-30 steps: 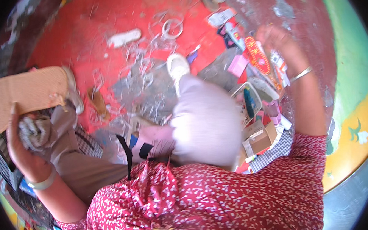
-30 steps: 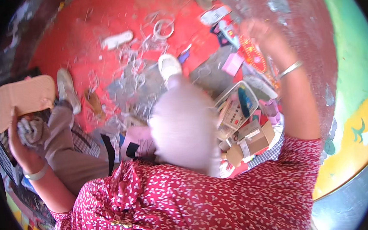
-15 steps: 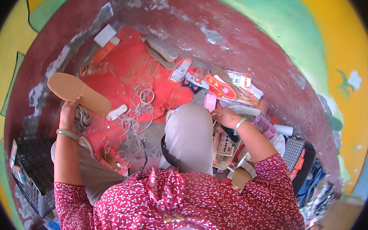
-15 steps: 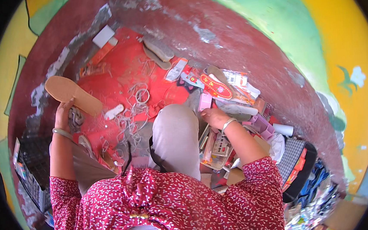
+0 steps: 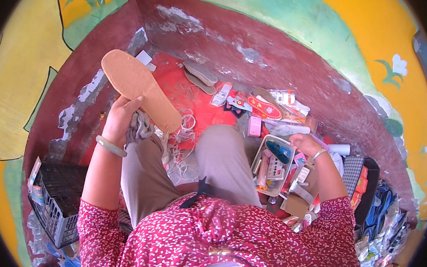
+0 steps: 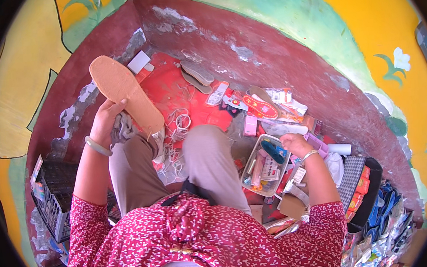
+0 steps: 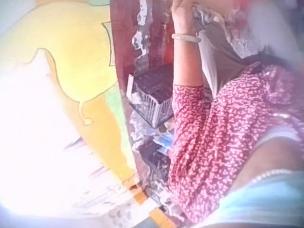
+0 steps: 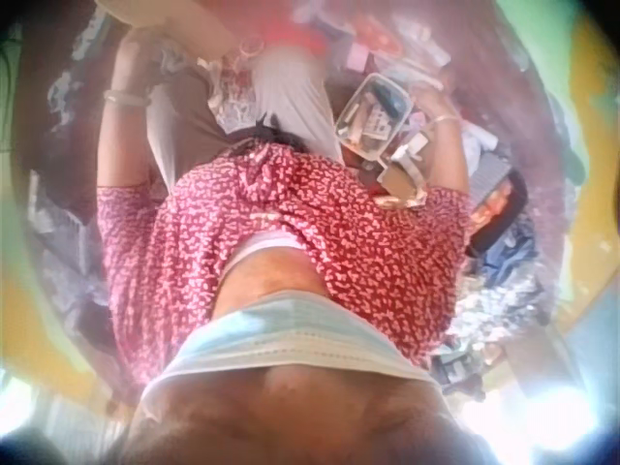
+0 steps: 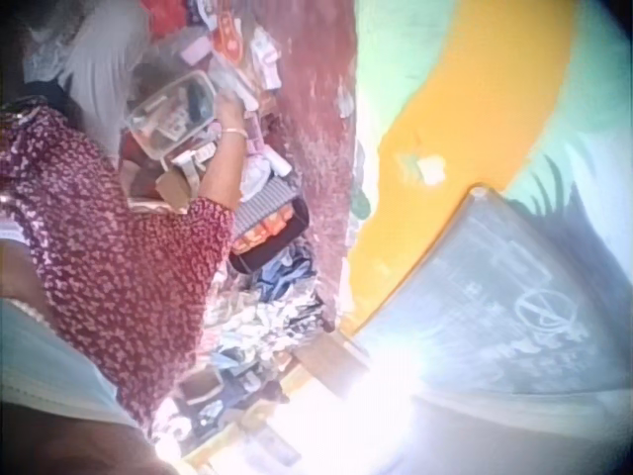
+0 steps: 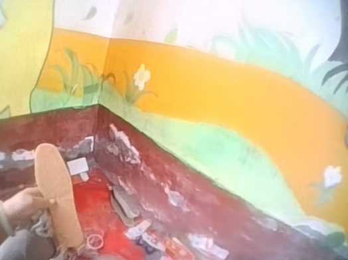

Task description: The person picks up and organizes various shoe insoles from the floor, placing some into a plastic crate and holding others by hand.

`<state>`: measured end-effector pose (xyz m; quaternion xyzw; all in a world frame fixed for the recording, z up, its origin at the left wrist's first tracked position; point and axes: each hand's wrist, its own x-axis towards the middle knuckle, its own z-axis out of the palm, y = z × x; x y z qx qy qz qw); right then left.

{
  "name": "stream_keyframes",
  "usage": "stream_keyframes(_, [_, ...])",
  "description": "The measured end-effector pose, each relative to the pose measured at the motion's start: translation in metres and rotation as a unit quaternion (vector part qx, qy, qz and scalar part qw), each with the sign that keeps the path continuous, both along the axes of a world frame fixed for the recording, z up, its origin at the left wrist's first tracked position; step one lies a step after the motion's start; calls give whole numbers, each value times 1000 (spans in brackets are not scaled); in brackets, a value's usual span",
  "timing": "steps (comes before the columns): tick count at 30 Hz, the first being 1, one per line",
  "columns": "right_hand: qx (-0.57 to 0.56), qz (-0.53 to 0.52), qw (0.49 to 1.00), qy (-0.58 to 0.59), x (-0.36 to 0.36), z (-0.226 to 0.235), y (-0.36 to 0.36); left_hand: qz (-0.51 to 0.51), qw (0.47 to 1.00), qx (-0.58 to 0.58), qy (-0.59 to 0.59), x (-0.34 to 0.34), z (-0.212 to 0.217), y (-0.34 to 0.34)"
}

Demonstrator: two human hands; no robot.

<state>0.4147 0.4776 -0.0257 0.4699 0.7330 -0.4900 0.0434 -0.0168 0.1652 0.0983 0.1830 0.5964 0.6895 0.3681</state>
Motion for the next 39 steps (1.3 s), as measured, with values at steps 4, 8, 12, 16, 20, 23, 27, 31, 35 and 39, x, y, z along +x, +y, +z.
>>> stream_keyframes(4, [5, 108, 988, -106, -37, 31, -31, 13, 999, 25, -19, -23, 11, -6])
stream_keyframes(8, [81, 316, 942, -78, -84, 43, -23, 79, 986, 75, -122, -50, 4, 9])
stream_keyframes(12, [167, 345, 922, -61, -145, -4, 14, 70, 956, 128, -254, -70, -18, 42])
stream_keyframes(16, [175, 385, 904, -72, -204, -83, 70, 127, 927, 129, -327, -59, -24, 87])
stream_keyframes(20, [194, 354, 906, -126, -276, -138, 83, 115, 932, 98, -330, -68, -60, 79])
stream_keyframes(23, [191, 373, 875, -241, -314, -185, 103, 186, 932, 10, -311, -81, -52, 81])
stream_keyframes(27, [274, 355, 848, -283, -361, -255, 110, 256, 937, -16, -237, -112, -59, 77])
stream_keyframes(31, [309, 346, 818, -339, -389, -323, 106, 290, 931, -54, -214, -122, -63, 92])
stream_keyframes(35, [374, 473, 706, -372, -407, -340, 99, 289, 936, -87, -180, -130, -66, 98])
stream_keyframes(39, [311, 500, 741, -324, -415, -330, 128, 277, 940, -77, -182, -139, -67, 102])
